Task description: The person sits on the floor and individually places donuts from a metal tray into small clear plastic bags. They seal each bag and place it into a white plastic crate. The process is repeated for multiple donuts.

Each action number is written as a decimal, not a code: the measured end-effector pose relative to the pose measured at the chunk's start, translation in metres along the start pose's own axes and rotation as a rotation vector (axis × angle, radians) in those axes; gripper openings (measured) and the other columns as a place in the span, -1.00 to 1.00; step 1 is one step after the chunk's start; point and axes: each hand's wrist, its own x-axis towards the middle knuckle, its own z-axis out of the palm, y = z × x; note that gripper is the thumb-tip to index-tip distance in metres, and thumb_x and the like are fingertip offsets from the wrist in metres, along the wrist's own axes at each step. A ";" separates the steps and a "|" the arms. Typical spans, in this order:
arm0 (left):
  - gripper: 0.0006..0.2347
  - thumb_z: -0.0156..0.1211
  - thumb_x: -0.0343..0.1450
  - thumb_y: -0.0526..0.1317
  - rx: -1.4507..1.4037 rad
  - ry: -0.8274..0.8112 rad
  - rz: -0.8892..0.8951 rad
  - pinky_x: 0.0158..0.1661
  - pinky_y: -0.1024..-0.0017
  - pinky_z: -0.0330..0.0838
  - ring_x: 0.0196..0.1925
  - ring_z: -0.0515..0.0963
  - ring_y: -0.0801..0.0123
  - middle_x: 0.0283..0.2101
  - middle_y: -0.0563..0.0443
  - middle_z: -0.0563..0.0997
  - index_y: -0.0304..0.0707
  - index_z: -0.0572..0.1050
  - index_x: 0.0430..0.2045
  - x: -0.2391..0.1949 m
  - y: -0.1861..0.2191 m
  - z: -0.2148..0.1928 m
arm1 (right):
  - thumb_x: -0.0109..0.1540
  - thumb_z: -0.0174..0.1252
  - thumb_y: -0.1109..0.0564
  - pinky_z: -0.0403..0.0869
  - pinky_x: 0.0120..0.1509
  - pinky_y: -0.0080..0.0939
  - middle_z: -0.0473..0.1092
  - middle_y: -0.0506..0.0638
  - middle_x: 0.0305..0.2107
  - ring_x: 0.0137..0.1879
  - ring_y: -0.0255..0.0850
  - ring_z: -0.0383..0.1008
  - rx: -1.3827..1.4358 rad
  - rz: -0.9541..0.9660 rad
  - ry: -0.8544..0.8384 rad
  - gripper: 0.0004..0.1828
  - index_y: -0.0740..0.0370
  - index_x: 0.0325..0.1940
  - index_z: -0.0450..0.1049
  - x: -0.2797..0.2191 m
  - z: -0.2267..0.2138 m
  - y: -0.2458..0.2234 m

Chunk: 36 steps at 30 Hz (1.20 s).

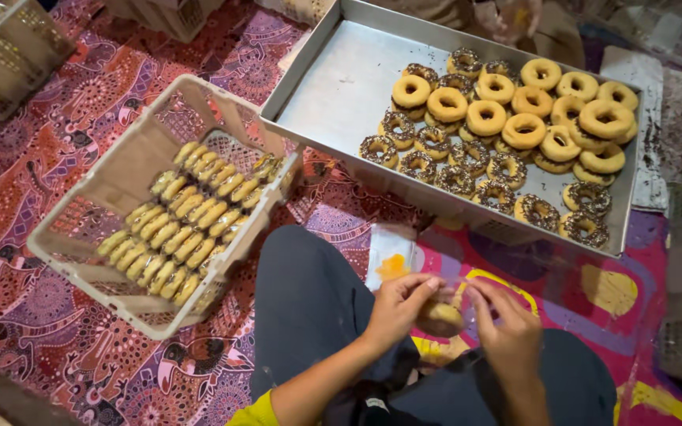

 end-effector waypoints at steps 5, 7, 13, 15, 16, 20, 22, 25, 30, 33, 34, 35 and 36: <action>-0.80 0.06 0.55 -0.24 0.644 -0.248 0.029 -0.16 0.30 0.57 -0.23 0.71 0.32 -0.28 -0.21 0.69 -0.35 0.59 -0.09 -0.020 0.031 0.013 | 0.08 0.31 0.08 0.47 -0.23 -0.02 0.48 0.05 -0.41 -0.27 -0.04 0.51 -0.277 -0.389 -0.263 -0.71 0.13 -0.13 0.63 -0.005 -0.021 -0.008; -0.83 0.07 0.54 -0.23 0.848 -0.381 0.125 -0.19 0.29 0.56 -0.27 0.69 0.24 -0.34 -0.17 0.70 -0.27 0.60 -0.13 -0.029 0.045 0.018 | 0.09 0.34 0.04 0.45 -0.26 0.01 0.45 0.01 -0.47 -0.32 -0.04 0.50 -0.391 -0.438 -0.381 -0.80 0.14 -0.28 0.57 -0.011 -0.025 0.009; -0.77 -0.04 0.54 -0.21 0.784 -0.209 -0.182 -0.28 0.33 0.62 -0.43 0.74 0.29 -0.40 0.01 0.71 -0.17 0.65 -0.19 -0.028 0.138 -0.012 | 0.27 0.31 0.00 0.48 0.11 -0.10 0.52 -0.05 -0.19 -0.06 -0.08 0.53 -0.509 0.266 -0.352 -0.85 0.06 -0.17 0.58 -0.021 -0.031 0.074; -0.80 -0.03 0.53 -0.24 0.740 -0.282 -0.110 -0.04 0.33 0.58 -0.13 0.74 0.27 -0.20 -0.02 0.72 -0.18 0.60 -0.16 -0.027 0.162 -0.029 | -0.24 0.55 -0.02 0.29 0.17 0.44 0.35 0.24 0.07 0.25 0.22 0.33 -0.554 0.098 -0.440 -0.25 0.22 -0.01 0.56 -0.025 -0.024 0.078; -0.81 -0.03 0.53 -0.26 0.720 -0.322 -0.074 0.09 0.33 0.57 0.02 0.75 0.26 -0.11 -0.03 0.73 -0.19 0.58 -0.14 -0.022 0.164 -0.029 | -0.31 0.58 -0.04 0.20 0.24 0.48 0.25 0.29 0.18 0.35 0.27 0.21 -0.477 0.010 -0.460 -0.09 0.28 0.09 0.53 -0.026 -0.016 0.074; -0.88 0.15 0.48 -0.31 0.795 -0.905 0.287 0.45 -0.04 -0.08 0.58 0.04 -0.18 0.38 -0.21 0.39 -0.28 0.62 -0.23 -0.015 0.133 -0.021 | 0.01 0.54 -0.03 0.16 0.50 0.17 0.31 0.06 0.28 0.52 0.15 0.13 0.352 -0.388 -0.515 -0.60 0.02 -0.20 0.51 -0.043 0.013 0.038; -0.90 0.20 0.45 -0.31 0.776 -0.904 0.360 0.46 -0.13 -0.29 0.60 -0.09 -0.16 0.47 -0.26 0.23 -0.27 0.65 -0.28 -0.007 0.113 -0.017 | 0.11 0.49 0.05 0.34 0.52 0.03 0.56 0.08 0.01 0.26 0.00 0.50 0.556 -0.017 -0.962 -0.72 0.11 -0.15 0.64 -0.036 0.020 0.019; -0.80 0.11 0.48 -0.25 -0.072 -0.460 -0.153 0.44 0.15 0.11 0.56 0.15 0.15 0.50 -0.01 0.21 -0.21 0.54 -0.04 -0.007 0.095 -0.023 | 0.11 0.42 0.18 0.44 0.34 -0.07 0.55 0.06 -0.09 0.11 -0.14 0.56 0.928 0.172 -0.780 -0.76 0.24 -0.17 0.61 -0.024 0.036 -0.009; -0.85 0.16 0.52 -0.27 -0.119 0.225 0.044 0.17 0.30 0.44 0.11 0.56 0.17 0.04 -0.18 0.61 -0.33 0.64 -0.17 -0.037 0.066 -0.030 | 0.27 0.25 0.22 0.47 0.11 -0.19 0.49 0.00 -0.24 -0.07 -0.23 0.51 1.403 0.597 -0.210 -0.86 0.38 -0.16 0.56 -0.032 0.098 -0.043; -0.84 0.17 0.54 -0.27 0.301 0.472 0.205 0.02 0.43 0.47 -0.03 0.58 0.32 -0.13 -0.06 0.61 -0.38 0.66 -0.23 -0.048 0.059 -0.066 | 0.36 0.16 0.13 0.48 0.04 -0.26 0.51 0.02 -0.25 -0.10 -0.24 0.53 1.382 0.725 -0.148 -0.77 0.40 -0.16 0.57 -0.022 0.145 -0.036; -0.84 0.17 0.53 -0.27 0.432 0.523 0.256 -0.01 0.46 0.46 -0.06 0.57 0.38 -0.16 -0.01 0.59 -0.38 0.66 -0.22 -0.049 0.062 -0.085 | 0.32 0.19 0.18 0.48 0.01 -0.27 0.51 0.00 -0.23 -0.11 -0.25 0.54 1.304 0.693 -0.174 -0.80 0.41 -0.16 0.59 -0.012 0.162 -0.031; -0.87 0.23 0.50 -0.28 0.552 0.562 0.324 -0.03 0.47 0.45 -0.09 0.56 0.39 -0.21 0.00 0.60 -0.40 0.65 -0.26 -0.054 0.065 -0.103 | 0.29 0.23 0.22 0.48 -0.01 -0.28 0.52 -0.02 -0.21 -0.12 -0.26 0.55 1.229 0.657 -0.203 -0.83 0.43 -0.16 0.60 -0.007 0.176 -0.028; -0.88 0.29 0.46 -0.29 0.674 0.598 0.389 -0.05 0.48 0.45 -0.11 0.56 0.40 -0.26 0.01 0.61 -0.41 0.65 -0.30 -0.060 0.069 -0.122 | 0.29 0.24 0.22 0.48 -0.01 -0.30 0.53 -0.01 -0.22 -0.12 -0.27 0.55 1.192 0.595 -0.259 -0.83 0.43 -0.16 0.60 -0.007 0.189 -0.027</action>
